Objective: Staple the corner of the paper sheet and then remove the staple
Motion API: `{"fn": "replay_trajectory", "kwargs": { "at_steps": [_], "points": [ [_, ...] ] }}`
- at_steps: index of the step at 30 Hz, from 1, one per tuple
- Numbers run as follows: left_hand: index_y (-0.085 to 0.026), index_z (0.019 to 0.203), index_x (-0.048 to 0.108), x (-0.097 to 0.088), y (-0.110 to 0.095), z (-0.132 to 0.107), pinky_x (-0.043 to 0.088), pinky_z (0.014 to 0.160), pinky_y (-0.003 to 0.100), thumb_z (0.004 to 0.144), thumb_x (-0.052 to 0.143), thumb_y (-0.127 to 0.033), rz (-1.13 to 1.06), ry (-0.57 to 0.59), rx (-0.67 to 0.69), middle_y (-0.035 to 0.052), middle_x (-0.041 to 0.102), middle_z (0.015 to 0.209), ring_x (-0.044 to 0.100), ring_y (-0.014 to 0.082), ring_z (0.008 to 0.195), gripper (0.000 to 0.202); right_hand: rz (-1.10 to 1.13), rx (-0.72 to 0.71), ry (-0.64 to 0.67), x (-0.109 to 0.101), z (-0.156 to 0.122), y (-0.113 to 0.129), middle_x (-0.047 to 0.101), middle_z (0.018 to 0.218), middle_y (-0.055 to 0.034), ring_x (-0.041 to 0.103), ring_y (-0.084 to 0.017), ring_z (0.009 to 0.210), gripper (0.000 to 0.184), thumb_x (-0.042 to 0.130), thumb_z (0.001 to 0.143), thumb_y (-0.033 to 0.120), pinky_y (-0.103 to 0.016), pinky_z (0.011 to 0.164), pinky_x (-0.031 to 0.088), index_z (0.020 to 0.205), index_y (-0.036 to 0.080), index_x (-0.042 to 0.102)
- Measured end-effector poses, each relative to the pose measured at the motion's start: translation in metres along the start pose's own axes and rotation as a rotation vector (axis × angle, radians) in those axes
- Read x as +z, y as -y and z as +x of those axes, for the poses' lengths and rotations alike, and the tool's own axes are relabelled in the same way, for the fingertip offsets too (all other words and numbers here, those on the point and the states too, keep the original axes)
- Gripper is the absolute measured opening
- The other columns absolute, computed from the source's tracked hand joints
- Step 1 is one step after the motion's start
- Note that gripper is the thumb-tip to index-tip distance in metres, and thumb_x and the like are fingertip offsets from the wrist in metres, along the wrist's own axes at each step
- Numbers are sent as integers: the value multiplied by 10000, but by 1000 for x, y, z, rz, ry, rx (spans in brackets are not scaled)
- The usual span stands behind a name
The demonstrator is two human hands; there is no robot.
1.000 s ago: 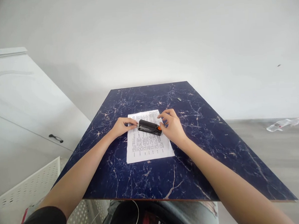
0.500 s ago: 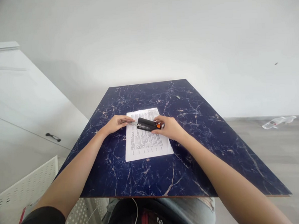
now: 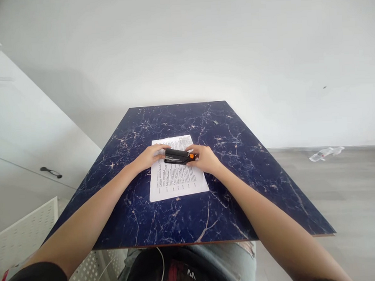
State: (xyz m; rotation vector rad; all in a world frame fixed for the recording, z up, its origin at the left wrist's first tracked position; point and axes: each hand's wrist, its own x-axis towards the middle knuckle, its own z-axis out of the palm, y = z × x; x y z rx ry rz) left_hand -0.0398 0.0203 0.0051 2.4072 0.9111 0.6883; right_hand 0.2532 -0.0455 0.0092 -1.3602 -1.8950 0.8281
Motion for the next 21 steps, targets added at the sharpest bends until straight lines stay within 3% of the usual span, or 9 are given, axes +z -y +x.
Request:
{"fn": "replay_trajectory", "kwargs": {
  "at_steps": [4,11,17,21],
  "points": [
    [-295,1372,634,10,3,4,459,1097,519,945,607,-195,48,51,70,92,703,1336,634,288,1255,440,-53,-32,-20,2,-1,3,790,915,-17,684,-202,749,490,865,669,227,-369,809,556,1140,246,733],
    [-340,1381,625,11,4,1,428,1102,542,953,628,-284,64,83,83,85,688,1347,610,300,1260,432,-157,-96,-50,4,1,1,769,860,13,670,-190,744,435,878,671,227,-337,768,520,1089,255,762],
    [-306,1358,625,9,-2,3,433,1091,526,962,614,-305,52,110,68,79,686,1340,599,297,1256,396,-272,-191,1,6,2,6,770,963,-11,692,-228,852,376,841,734,216,-374,827,514,1096,260,754],
    [-279,1296,651,-1,-5,0,446,1105,471,943,647,-381,18,31,-12,76,673,1348,597,279,1261,368,-265,-278,-20,17,0,16,749,1114,-61,678,-258,1005,450,834,789,288,-400,896,516,1214,236,696]
  ]
}}
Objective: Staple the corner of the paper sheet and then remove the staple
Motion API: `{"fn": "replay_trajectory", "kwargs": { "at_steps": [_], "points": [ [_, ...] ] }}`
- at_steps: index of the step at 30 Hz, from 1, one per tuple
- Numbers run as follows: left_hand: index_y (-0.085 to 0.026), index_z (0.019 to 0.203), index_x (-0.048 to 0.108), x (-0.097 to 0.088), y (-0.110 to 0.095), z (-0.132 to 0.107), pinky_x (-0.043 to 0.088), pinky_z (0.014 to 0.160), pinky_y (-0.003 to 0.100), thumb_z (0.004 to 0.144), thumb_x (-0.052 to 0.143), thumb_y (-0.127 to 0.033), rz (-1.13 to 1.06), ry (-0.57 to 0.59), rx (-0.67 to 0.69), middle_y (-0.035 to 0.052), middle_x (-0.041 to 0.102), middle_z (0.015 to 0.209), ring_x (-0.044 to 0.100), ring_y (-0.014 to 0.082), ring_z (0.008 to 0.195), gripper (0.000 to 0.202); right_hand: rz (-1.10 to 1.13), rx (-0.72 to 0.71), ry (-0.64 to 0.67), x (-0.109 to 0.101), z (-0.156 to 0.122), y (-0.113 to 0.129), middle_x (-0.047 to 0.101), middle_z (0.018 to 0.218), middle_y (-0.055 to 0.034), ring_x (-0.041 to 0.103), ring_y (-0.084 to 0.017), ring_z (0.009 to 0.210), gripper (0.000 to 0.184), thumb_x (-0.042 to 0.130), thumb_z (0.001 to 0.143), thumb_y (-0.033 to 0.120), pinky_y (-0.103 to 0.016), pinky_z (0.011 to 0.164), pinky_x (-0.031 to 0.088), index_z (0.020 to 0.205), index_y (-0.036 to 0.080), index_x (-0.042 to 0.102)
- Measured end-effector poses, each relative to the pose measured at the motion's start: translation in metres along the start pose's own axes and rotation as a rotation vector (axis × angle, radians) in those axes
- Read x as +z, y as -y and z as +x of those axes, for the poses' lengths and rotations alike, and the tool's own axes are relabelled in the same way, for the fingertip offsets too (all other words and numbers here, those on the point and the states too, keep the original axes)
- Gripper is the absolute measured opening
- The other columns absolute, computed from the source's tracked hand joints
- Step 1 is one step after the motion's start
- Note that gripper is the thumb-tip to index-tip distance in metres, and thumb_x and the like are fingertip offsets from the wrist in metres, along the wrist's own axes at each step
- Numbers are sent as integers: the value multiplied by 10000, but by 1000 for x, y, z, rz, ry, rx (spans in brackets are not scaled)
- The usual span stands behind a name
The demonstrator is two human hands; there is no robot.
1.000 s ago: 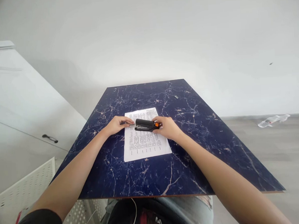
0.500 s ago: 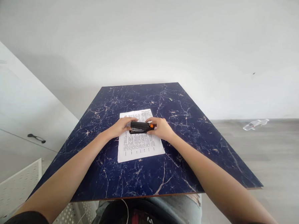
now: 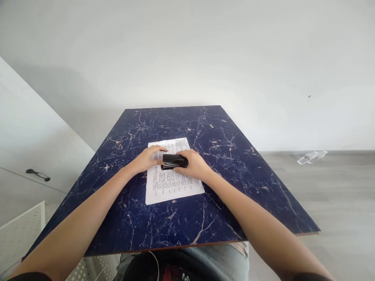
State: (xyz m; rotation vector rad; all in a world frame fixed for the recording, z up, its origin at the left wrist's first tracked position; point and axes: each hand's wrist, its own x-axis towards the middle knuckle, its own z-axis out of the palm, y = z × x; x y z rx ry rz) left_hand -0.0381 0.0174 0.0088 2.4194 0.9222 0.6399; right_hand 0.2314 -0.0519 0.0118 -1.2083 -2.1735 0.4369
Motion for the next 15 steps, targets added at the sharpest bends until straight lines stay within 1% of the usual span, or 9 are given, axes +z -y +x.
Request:
{"fn": "replay_trajectory", "kwargs": {
  "at_steps": [2,4,5,6,7,8,10,12,15],
  "points": [
    [-250,1208,685,-5,2,-3,450,1097,468,989,563,-390,84,-131,-132,85,697,1277,613,279,1215,287,28,-24,-25,4,0,5,741,1146,-65,680,-245,1017,421,797,841,289,-390,910,517,1239,234,673],
    [-208,1144,699,-8,6,-7,451,1072,512,1011,502,-402,281,-276,-345,131,699,1209,604,324,1190,306,49,-36,-25,6,1,8,744,1144,-49,689,-223,1003,366,757,876,238,-370,908,518,1230,244,667],
    [-186,1139,696,-8,8,-8,452,1052,537,1006,505,-429,391,-324,-453,163,684,1203,589,357,1192,337,54,-34,-23,6,1,8,748,1131,-39,693,-216,993,346,747,883,216,-362,903,518,1218,250,668],
    [-163,1147,688,-7,10,-9,456,1031,555,994,520,-466,482,-344,-537,194,663,1209,574,388,1198,379,58,-30,-22,6,1,8,751,1121,-31,696,-212,987,336,744,884,204,-357,901,519,1207,254,670],
    [-143,1157,677,-6,12,-10,462,1013,561,978,539,-506,543,-342,-587,218,640,1217,563,409,1201,428,62,-27,-24,6,1,8,751,1122,-28,697,-211,989,338,748,882,200,-356,905,519,1206,256,669],
    [-127,1161,666,-4,14,-10,470,998,554,964,553,-538,573,-328,-602,231,623,1218,560,417,1196,469,66,-26,-26,6,1,8,750,1133,-29,697,-213,997,348,751,881,200,-359,913,520,1214,256,665],
    [-122,1136,651,2,16,-9,485,980,521,953,573,-537,576,-297,-561,216,615,1180,574,397,1162,460,65,-28,-22,5,1,8,743,1166,-38,695,-222,1025,366,737,894,204,-372,936,520,1247,258,654],
    [-144,1086,638,7,16,-7,491,976,490,943,607,-481,558,-295,-497,177,619,1123,585,363,1124,367,52,-25,-13,5,0,8,732,1204,-51,688,-235,1063,386,717,909,212,-389,959,520,1284,262,642],
    [-180,1010,605,11,16,-5,492,966,470,928,633,-394,503,-326,-439,137,623,1059,596,328,1074,230,12,-4,11,5,0,9,726,1218,-60,684,-252,1072,402,718,905,227,-408,953,522,1296,269,639]
  ]
}}
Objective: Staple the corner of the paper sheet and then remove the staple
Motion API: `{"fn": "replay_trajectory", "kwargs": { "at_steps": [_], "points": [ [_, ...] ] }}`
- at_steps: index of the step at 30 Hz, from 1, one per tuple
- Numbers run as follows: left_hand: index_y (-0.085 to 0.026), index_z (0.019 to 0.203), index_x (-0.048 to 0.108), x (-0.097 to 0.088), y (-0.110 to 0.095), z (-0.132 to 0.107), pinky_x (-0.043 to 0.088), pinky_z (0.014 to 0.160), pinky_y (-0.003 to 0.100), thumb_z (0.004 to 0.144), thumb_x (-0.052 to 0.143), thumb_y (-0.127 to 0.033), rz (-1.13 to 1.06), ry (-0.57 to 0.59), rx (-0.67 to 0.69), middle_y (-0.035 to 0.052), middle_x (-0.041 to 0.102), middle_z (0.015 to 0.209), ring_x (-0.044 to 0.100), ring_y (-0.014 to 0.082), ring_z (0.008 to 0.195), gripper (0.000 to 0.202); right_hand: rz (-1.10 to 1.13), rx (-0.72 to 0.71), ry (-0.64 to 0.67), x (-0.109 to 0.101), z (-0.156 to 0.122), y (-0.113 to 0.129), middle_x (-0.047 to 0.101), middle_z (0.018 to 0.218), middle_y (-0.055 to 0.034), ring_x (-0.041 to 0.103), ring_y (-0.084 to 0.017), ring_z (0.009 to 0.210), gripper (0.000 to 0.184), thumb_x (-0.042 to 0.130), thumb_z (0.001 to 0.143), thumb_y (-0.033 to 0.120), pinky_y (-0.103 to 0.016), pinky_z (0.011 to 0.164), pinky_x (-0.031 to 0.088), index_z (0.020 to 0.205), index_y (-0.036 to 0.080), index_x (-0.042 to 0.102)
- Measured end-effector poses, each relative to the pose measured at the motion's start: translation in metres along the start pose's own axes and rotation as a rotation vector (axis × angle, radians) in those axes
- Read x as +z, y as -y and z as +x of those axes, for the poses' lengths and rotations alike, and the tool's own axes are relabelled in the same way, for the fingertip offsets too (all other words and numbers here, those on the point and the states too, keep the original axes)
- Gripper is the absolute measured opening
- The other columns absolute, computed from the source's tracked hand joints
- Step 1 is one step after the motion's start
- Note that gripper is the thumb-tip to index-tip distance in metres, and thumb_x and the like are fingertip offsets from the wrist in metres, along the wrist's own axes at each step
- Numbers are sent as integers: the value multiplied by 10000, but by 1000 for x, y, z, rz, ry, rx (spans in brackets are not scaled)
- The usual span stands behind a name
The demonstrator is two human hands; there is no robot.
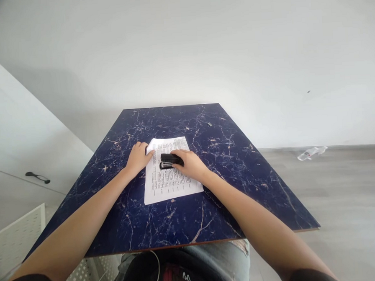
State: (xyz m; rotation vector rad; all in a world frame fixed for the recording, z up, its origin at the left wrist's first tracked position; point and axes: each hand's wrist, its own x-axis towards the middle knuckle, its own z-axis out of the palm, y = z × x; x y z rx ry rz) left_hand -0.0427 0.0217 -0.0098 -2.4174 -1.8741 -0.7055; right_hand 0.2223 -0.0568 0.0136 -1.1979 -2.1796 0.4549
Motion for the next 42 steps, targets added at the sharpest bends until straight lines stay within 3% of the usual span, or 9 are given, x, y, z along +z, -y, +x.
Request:
{"fn": "replay_trajectory", "kwargs": {
  "at_steps": [7,12,15,19,21,23,28,33,42],
  "points": [
    [-236,1061,516,-8,-5,0,508,796,384,923,611,-278,-389,14,-46,26,663,842,650,227,761,173,-24,24,19,-1,2,2,745,1035,-37,680,-223,898,233,703,903,223,-353,782,513,1131,248,664],
    [-238,1346,390,-8,-8,-1,504,773,366,955,535,-201,-550,-28,-37,14,693,847,644,196,689,419,-25,73,-20,-5,0,4,753,974,-40,688,-227,857,204,732,857,200,-357,758,520,1053,233,691],
    [-253,1363,458,-10,-7,-1,515,854,378,968,483,-160,-558,-70,8,45,693,989,650,182,773,406,1,134,-128,-25,-4,-2,760,1034,-61,705,-253,922,245,716,846,183,-401,823,550,1086,230,713],
    [-210,1034,679,-12,-6,0,496,996,434,962,525,-205,-510,-22,66,70,662,1055,648,220,957,170,-95,297,-288,-64,-8,-29,764,995,-71,702,-275,895,277,712,820,228,-416,787,547,1096,221,729],
    [-207,1003,693,-12,-6,1,468,1065,476,907,648,-251,-515,4,71,68,668,1076,646,249,1045,115,-160,360,-295,-78,-10,-46,760,923,-65,693,-276,847,257,722,790,259,-404,749,531,1042,217,742],
    [-221,1049,703,-12,-6,1,437,1118,511,858,714,-246,-521,38,95,67,683,1136,637,269,1128,192,-189,410,-258,-86,-11,-61,752,871,-63,683,-275,805,254,733,759,290,-394,714,522,1000,212,751],
    [-246,1202,723,-13,1,5,427,1160,516,903,630,-189,-660,123,127,68,710,1303,636,269,1257,318,-198,447,-164,-84,-13,-80,746,850,-61,682,-275,803,273,756,721,282,-405,744,529,983,208,762],
    [-257,1283,703,-16,4,5,441,1169,507,913,641,-227,-817,113,84,63,695,1362,646,264,1269,376,-125,468,-102,-77,-12,-75,766,962,-56,698,-294,888,274,757,746,255,-436,804,528,1018,231,776],
    [-285,1262,723,-17,-2,6,435,1182,541,916,645,-252,-745,151,75,53,696,1361,629,282,1300,356,59,421,24,-75,-7,-63,774,1033,-51,710,-291,948,264,769,778,279,-455,870,544,1040,255,797]
  ]
}}
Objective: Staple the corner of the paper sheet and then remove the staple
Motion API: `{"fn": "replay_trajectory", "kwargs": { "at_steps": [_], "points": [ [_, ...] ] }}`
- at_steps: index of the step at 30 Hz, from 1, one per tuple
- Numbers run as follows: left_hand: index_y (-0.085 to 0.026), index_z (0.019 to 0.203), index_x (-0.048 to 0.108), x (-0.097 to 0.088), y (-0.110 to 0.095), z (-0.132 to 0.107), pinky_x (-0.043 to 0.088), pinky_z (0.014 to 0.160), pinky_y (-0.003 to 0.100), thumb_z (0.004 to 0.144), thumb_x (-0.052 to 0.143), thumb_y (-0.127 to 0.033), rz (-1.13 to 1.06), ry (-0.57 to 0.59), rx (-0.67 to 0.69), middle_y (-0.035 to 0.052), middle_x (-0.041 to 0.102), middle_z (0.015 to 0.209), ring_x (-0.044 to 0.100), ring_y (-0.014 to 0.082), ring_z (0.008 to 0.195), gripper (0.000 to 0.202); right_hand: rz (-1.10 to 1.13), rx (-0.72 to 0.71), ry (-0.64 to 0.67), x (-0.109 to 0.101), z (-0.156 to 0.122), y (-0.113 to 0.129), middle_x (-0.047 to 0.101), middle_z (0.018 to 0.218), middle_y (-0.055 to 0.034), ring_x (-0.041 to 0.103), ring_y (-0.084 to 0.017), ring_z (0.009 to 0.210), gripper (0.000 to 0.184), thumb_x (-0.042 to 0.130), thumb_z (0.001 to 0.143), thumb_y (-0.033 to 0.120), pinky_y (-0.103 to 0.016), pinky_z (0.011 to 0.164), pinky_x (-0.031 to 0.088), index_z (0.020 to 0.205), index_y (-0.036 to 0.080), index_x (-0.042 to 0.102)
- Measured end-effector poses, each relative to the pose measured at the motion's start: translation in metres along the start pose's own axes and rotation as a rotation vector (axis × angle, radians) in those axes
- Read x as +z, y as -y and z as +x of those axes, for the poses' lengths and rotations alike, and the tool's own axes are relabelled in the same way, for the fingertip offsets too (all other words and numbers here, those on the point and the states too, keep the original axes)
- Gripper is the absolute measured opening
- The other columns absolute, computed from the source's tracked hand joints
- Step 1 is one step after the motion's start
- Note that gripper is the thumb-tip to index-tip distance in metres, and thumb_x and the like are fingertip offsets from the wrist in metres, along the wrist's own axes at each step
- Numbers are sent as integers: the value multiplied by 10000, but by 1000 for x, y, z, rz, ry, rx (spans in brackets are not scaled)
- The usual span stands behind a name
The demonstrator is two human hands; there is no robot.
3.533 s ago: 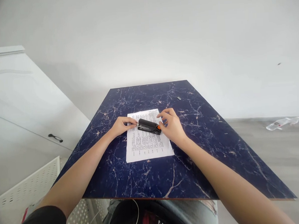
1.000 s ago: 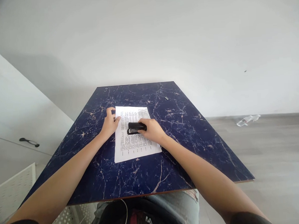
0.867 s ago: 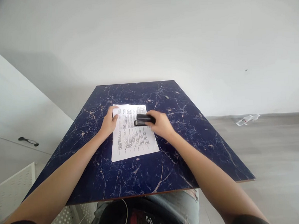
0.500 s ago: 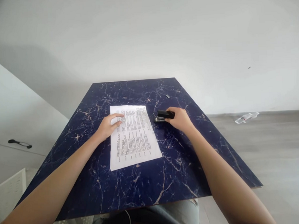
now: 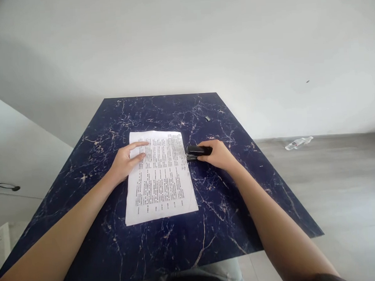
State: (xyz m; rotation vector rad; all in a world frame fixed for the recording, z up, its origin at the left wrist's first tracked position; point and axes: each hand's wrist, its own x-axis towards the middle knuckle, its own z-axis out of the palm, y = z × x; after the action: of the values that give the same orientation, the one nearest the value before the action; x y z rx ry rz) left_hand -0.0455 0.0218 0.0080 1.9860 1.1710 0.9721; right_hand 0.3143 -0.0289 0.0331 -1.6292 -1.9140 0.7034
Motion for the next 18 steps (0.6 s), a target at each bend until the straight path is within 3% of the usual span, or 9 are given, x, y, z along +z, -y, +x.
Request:
{"fn": "replay_trajectory", "kwargs": {
  "at_steps": [5,9,13,18],
  "points": [
    [-287,1262,721,1,3,1,438,1182,539,915,650,-248,2,20,-2,49,702,1353,630,278,1303,357,36,-51,57,2,0,4,772,1024,-35,707,-261,912,265,764,844,420,-398,811,537,1055,261,786],
    [-277,1262,720,2,2,1,427,1191,532,919,646,-244,6,32,13,48,700,1358,629,271,1301,353,13,-52,-80,14,2,10,771,967,-45,697,-240,866,373,585,981,551,-368,762,510,972,238,787],
    [-276,1260,722,2,2,2,427,1190,523,921,648,-244,7,30,21,46,703,1354,631,270,1298,349,-38,-75,-170,29,8,14,738,804,-47,671,-216,741,483,494,1019,571,-354,699,489,850,217,777],
    [-263,1253,727,3,4,3,443,1177,521,912,652,-232,2,18,28,53,715,1331,651,274,1268,350,0,-79,-186,35,11,16,768,880,-54,690,-215,767,410,551,998,538,-366,717,527,894,234,807]
  ]
}}
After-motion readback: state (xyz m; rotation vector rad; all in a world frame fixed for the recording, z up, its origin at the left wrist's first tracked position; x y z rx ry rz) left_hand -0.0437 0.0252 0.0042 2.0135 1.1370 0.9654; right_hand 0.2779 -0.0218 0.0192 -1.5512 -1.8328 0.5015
